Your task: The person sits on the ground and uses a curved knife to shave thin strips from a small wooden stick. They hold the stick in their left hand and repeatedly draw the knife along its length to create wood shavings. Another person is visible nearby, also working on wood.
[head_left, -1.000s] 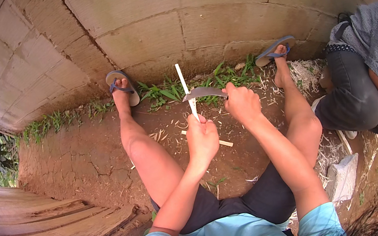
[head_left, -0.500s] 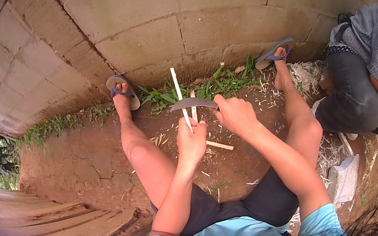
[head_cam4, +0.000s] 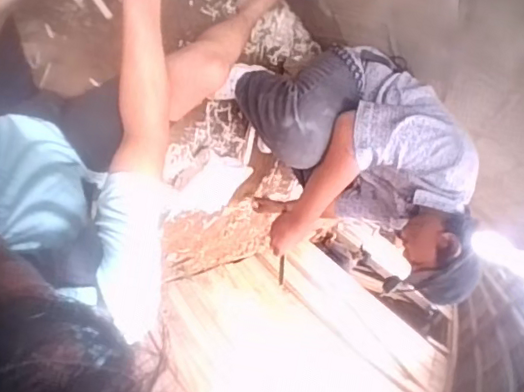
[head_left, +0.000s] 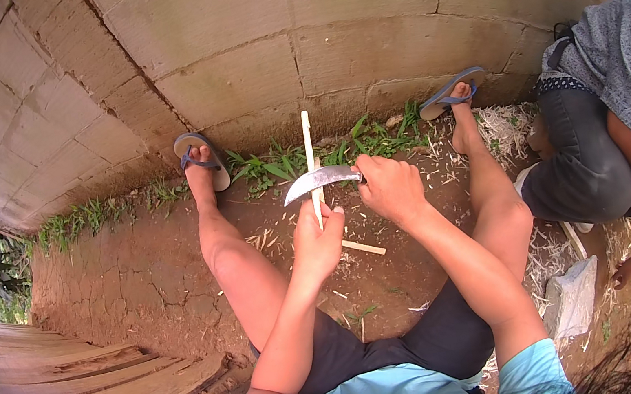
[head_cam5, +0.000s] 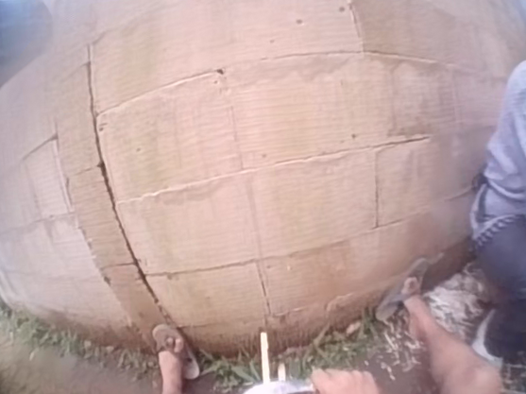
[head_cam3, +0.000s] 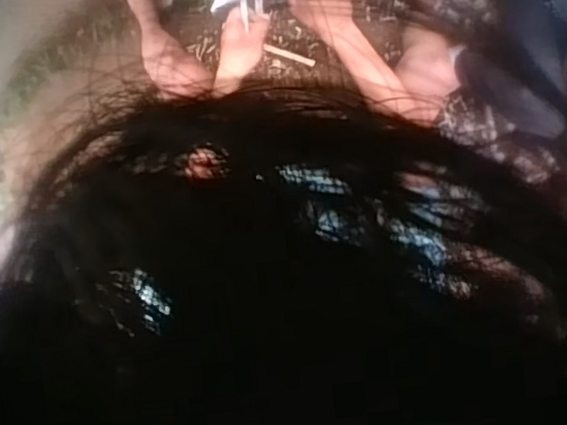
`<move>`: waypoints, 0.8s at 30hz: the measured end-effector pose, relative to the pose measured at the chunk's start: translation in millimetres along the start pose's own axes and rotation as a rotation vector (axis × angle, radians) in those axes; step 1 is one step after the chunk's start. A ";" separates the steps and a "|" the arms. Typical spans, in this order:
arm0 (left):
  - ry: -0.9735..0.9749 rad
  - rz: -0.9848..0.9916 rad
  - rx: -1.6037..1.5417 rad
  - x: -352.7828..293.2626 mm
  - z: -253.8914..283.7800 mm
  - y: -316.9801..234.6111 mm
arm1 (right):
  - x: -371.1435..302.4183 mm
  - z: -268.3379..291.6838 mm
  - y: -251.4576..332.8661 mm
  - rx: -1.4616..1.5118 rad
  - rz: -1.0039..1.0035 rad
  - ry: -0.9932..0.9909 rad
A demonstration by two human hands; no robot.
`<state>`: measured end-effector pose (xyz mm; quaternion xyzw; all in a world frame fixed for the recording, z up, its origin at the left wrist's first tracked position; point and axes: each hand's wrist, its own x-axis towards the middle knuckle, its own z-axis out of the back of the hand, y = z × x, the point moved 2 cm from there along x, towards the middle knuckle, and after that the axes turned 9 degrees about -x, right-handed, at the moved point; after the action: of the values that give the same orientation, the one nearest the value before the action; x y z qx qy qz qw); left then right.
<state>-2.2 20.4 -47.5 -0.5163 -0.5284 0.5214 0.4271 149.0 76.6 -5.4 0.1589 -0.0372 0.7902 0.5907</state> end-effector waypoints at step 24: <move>0.738 -0.089 0.384 -94.5 -65.0 -27.6 | 41.2 -3.4 -126.6 0.128 -0.805 -0.005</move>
<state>69.0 -64.0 -5.9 -0.5560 -0.2548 0.3714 0.6986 257.7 153.3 -12.8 0.1994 0.0757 0.4963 0.8415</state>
